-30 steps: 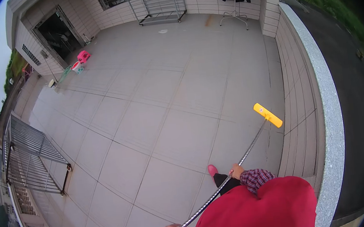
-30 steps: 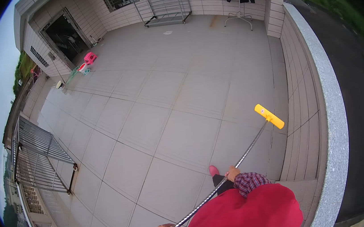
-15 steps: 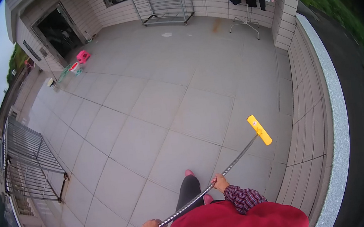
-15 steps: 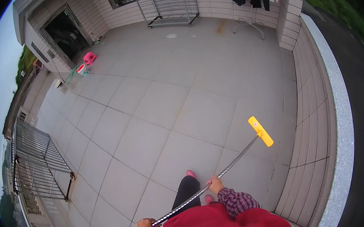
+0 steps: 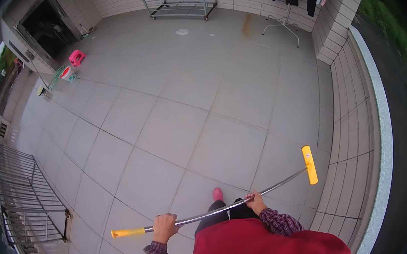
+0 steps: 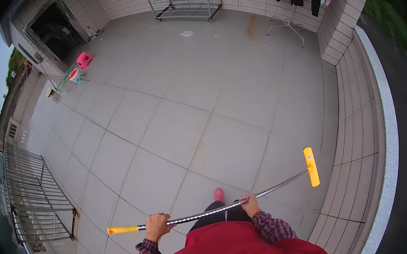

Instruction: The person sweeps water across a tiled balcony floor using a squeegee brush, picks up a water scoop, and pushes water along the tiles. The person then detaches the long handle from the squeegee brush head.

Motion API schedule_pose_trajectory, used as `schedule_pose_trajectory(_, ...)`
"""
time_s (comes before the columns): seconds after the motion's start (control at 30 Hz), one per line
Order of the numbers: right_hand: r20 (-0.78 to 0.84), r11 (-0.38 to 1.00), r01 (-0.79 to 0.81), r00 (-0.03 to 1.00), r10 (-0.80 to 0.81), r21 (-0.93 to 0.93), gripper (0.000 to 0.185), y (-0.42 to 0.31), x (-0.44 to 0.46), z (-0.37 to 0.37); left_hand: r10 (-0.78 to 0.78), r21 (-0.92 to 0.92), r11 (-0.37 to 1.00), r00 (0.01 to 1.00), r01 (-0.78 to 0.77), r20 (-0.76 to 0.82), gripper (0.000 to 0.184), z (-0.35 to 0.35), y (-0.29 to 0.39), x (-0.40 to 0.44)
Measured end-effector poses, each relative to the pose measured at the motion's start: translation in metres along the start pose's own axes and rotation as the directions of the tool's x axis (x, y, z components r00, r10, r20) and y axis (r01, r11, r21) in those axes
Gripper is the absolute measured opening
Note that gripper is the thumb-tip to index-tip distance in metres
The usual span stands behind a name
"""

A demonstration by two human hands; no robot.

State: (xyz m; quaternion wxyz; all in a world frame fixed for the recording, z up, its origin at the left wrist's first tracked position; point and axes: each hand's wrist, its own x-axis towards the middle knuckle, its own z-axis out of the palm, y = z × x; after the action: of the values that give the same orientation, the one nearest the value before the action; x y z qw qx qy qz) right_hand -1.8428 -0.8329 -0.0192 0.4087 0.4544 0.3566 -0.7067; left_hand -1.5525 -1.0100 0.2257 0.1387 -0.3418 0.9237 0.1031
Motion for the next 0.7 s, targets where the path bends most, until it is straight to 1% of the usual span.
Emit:
schedule_pose_trajectory(0.03,0.015,0.997,-0.015,1.0,0.014,0.08,0.026,-0.003,0.001,0.007,0.023,0.015,1.0,0.999,-0.023,0.029,0.027,-0.011,-0.008,0.021)
schedule_pose_trajectory(0.1,-0.038,0.987,0.047,0.998,-0.042,0.151,0.035,-0.018,0.009,0.034,0.141,0.081,0.987,0.988,-0.136,-0.058,0.03,-0.036,-0.011,0.082)
schedule_pose_trajectory(0.13,-0.008,0.977,0.038,0.999,-0.038,0.208,0.036,-0.029,0.012,0.045,0.169,0.09,0.982,0.985,-0.165,-0.046,0.03,-0.05,-0.008,0.113)
schedule_pose_trajectory(0.17,-0.02,0.972,0.046,0.999,-0.042,0.231,0.036,-0.04,0.017,0.059,0.202,0.121,0.974,0.977,-0.193,-0.063,0.024,-0.067,-0.002,0.143)
schedule_pose_trajectory(0.2,0.015,0.943,0.013,1.0,-0.019,0.333,0.033,-0.053,0.025,0.075,0.23,0.147,0.965,0.97,-0.217,-0.083,0.019,-0.082,0.004,0.175)
schedule_pose_trajectory(0.23,0.055,0.905,-0.024,0.998,0.001,0.426,0.031,-0.068,0.028,0.097,0.244,0.148,0.962,0.967,-0.231,-0.075,0.019,-0.095,0.009,0.207)
schedule_pose_trajectory(0.3,0.0,0.9,0.011,1.0,-0.013,0.435,0.031,-0.081,0.044,0.133,0.294,0.224,0.938,0.948,-0.263,-0.12,0.014,-0.113,0.013,0.257)
schedule_pose_trajectory(0.37,0.097,0.96,0.114,0.985,-0.143,0.255,0.029,-0.105,0.074,0.175,0.318,0.239,0.93,0.938,-0.281,-0.137,0.013,-0.132,0.022,0.305)
schedule_pose_trajectory(0.4,0.044,0.901,-0.031,0.999,0.014,0.433,0.028,-0.124,0.08,0.211,0.294,0.249,0.932,0.951,-0.262,-0.101,0.013,-0.14,0.024,0.326)
schedule_pose_trajectory(0.43,0.068,0.9,-0.03,0.998,0.0,0.435,0.028,-0.144,0.094,0.252,0.271,0.262,0.935,0.958,-0.239,-0.092,0.014,-0.151,0.029,0.357)
schedule_pose_trajectory(0.47,0.035,0.925,-0.044,0.999,0.033,0.378,0.026,-0.154,0.101,0.281,0.221,0.244,0.948,0.974,-0.203,-0.047,0.017,-0.165,0.033,0.371)
schedule_pose_trajectory(0.5,-0.01,0.944,-0.064,0.997,0.071,0.325,0.025,-0.145,0.096,0.285,0.225,0.252,0.945,0.974,-0.208,-0.038,0.017,-0.168,0.032,0.359)
schedule_pose_trajectory(0.53,0.005,0.953,-0.067,0.998,0.068,0.294,0.026,-0.153,0.113,0.311,0.189,0.272,0.946,0.981,-0.173,-0.035,0.019,-0.179,0.034,0.372)
schedule_pose_trajectory(0.57,-0.003,0.949,-0.078,0.997,0.083,0.306,0.026,-0.156,0.126,0.331,0.154,0.285,0.948,0.988,-0.139,-0.032,0.021,-0.188,0.036,0.379)
schedule_pose_trajectory(0.63,0.1,0.988,-0.096,0.991,0.084,0.124,0.026,-0.17,0.139,0.376,0.09,0.236,0.968,0.996,-0.083,-0.018,0.023,-0.194,0.037,0.384)
schedule_pose_trajectory(0.67,0.091,0.989,-0.087,0.993,0.077,0.118,0.026,-0.175,0.146,0.395,0.091,0.224,0.971,0.996,-0.085,-0.015,0.023,-0.195,0.039,0.387)
schedule_pose_trajectory(0.7,0.099,0.995,-0.087,0.992,0.082,0.053,0.026,-0.177,0.158,0.415,0.019,0.192,0.981,1.0,-0.017,-0.01,0.023,-0.193,0.04,0.391)
